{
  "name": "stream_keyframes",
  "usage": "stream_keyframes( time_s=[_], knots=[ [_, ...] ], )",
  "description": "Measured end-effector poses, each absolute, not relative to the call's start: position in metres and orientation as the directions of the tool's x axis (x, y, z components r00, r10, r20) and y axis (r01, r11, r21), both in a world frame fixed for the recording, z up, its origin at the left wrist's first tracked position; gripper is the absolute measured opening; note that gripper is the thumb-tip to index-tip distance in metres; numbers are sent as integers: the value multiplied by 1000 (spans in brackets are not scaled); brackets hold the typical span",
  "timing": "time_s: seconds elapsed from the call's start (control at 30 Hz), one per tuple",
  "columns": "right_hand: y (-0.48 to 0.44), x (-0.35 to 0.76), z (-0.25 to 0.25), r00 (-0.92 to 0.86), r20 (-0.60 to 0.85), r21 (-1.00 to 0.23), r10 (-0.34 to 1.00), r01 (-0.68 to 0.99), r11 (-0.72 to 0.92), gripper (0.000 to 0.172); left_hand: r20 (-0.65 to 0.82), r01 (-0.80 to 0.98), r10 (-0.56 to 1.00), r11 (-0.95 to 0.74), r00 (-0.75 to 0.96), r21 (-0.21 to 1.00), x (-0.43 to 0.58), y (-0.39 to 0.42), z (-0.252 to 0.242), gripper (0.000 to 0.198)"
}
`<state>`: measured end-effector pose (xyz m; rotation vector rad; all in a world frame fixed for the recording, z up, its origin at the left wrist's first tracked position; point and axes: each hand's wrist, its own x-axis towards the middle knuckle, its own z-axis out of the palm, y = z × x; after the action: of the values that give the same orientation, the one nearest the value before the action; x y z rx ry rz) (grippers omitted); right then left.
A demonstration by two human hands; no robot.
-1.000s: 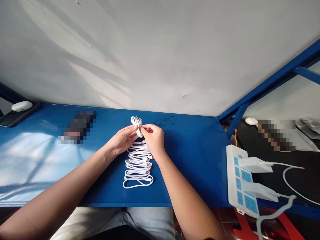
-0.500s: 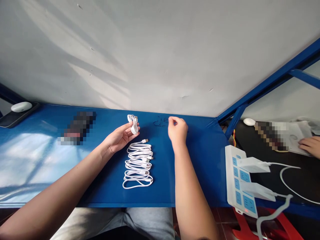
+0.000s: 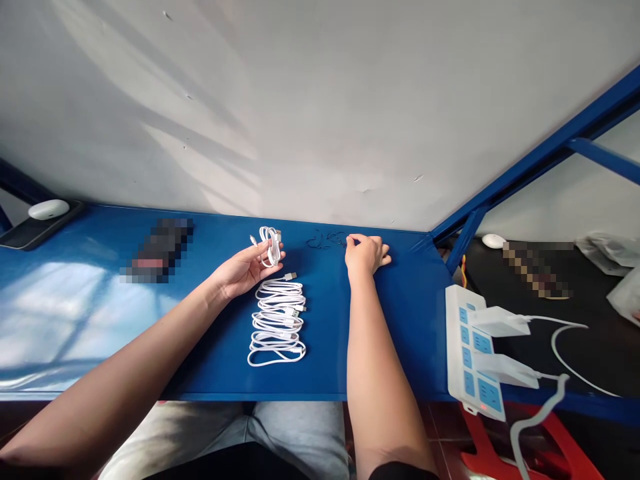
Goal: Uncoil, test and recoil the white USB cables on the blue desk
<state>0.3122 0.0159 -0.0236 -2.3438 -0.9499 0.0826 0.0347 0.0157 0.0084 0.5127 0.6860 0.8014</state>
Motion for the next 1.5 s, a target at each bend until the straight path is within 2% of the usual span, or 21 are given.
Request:
stream_keyframes(
  time_s=[0.33,0.47,0.57,0.67,0.77,0.87,0.93,1.03,1.2,1.5],
  knots=[
    [21,308,-31,718,184,-540,672,645,-541,20,-396,-524,781,621,484,584,33,17,12,22],
    [19,306,-25,753,259,-572,604,624,-532,21,-399,-527,767,638,503,561,32,18,12,25],
    [17,305,-19,745,358,-631,563,637,-443,20,-417,-527,752,657,510,539,32,17,15,24],
    [18,306,-16,730,400,-732,555,618,-286,17,-375,-539,756,649,537,536,33,15,19,22],
    [21,305,-17,744,370,-864,557,496,-90,16,-313,-546,769,624,558,559,33,14,20,22],
    [20,291,-15,759,255,-964,599,248,96,34,-308,-531,754,637,581,559,34,14,18,21],
    [15,272,-10,707,190,-978,682,77,193,43,-328,-521,734,663,595,537,34,14,17,19],
    [3,235,0,550,168,-967,818,-68,245,41,-355,-517,723,679,592,521,36,14,14,19],
    [-16,183,2,457,274,-948,846,-19,317,33,-339,-500,716,681,611,535,37,11,14,20],
    [-21,171,-5,364,371,-928,854,162,334,31,-194,-486,762,564,618,668,44,3,17,22]
  ],
)
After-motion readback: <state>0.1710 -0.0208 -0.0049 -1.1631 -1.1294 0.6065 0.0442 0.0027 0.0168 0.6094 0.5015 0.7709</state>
